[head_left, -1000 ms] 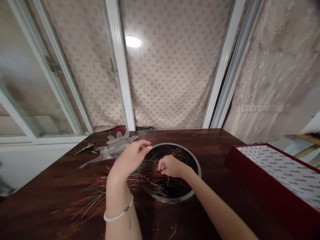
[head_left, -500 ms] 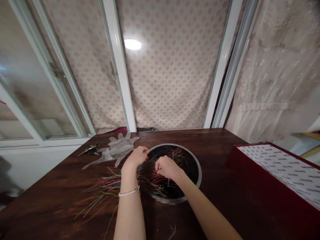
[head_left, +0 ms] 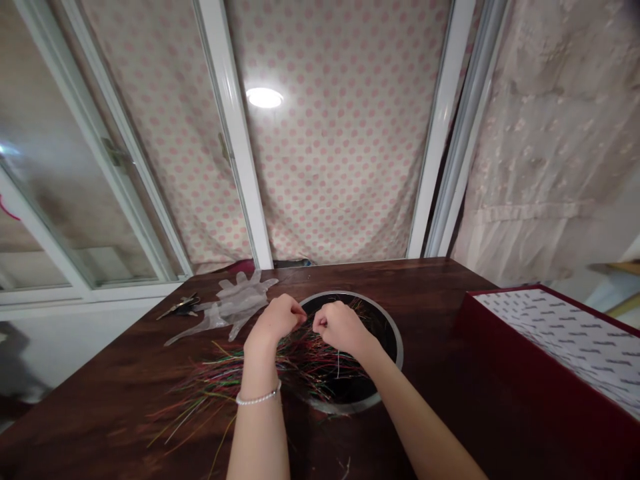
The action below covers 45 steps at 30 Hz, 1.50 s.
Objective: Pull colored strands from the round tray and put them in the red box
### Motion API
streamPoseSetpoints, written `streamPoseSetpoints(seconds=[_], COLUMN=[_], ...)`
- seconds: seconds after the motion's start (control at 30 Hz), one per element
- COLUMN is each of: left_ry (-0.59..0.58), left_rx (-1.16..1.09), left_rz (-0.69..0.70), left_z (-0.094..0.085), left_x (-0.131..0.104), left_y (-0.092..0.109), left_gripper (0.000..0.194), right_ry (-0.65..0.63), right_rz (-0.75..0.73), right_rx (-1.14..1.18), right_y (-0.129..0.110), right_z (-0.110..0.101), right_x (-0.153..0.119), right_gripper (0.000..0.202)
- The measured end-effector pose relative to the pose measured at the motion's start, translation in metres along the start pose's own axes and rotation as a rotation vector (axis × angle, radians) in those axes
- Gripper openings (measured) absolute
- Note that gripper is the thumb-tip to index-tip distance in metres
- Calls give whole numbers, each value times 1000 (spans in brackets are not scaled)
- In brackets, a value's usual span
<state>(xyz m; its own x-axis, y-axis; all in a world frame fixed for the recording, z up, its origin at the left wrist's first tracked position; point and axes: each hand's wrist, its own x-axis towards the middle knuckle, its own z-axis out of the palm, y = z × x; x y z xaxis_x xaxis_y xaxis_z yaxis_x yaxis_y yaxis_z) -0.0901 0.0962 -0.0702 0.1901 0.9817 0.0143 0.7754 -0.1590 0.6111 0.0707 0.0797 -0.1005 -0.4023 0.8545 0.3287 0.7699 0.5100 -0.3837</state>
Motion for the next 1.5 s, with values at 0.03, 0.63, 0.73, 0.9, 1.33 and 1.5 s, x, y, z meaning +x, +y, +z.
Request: streamPoseSetpoints(seconds=[0.03, 0.63, 0.73, 0.9, 1.33, 1.5], left_ry=[-1, 237, 233, 249, 478, 634], left_rx=[3, -310, -366, -418, -702, -883], left_rz=[17, 569, 589, 577, 526, 527], left_z=[0, -3, -2, -1, 8, 11], left_x=[-1, -35, -41, -43, -36, -37], left_y=[3, 82, 90, 90, 97, 106], left_gripper=[15, 29, 29, 20, 13, 10], right_ry=[23, 623, 727, 788, 753, 669], right_rz=[-2, -128, -168, -155, -100, -99], right_rx=[-4, 89, 123, 131, 215, 417], right_y=[0, -11, -13, -14, -16, -25], right_z=[-5, -91, -100, -108, -109, -109], right_x=[-1, -31, -39, -44, -43, -46], right_gripper=[23, 18, 18, 16, 23, 16])
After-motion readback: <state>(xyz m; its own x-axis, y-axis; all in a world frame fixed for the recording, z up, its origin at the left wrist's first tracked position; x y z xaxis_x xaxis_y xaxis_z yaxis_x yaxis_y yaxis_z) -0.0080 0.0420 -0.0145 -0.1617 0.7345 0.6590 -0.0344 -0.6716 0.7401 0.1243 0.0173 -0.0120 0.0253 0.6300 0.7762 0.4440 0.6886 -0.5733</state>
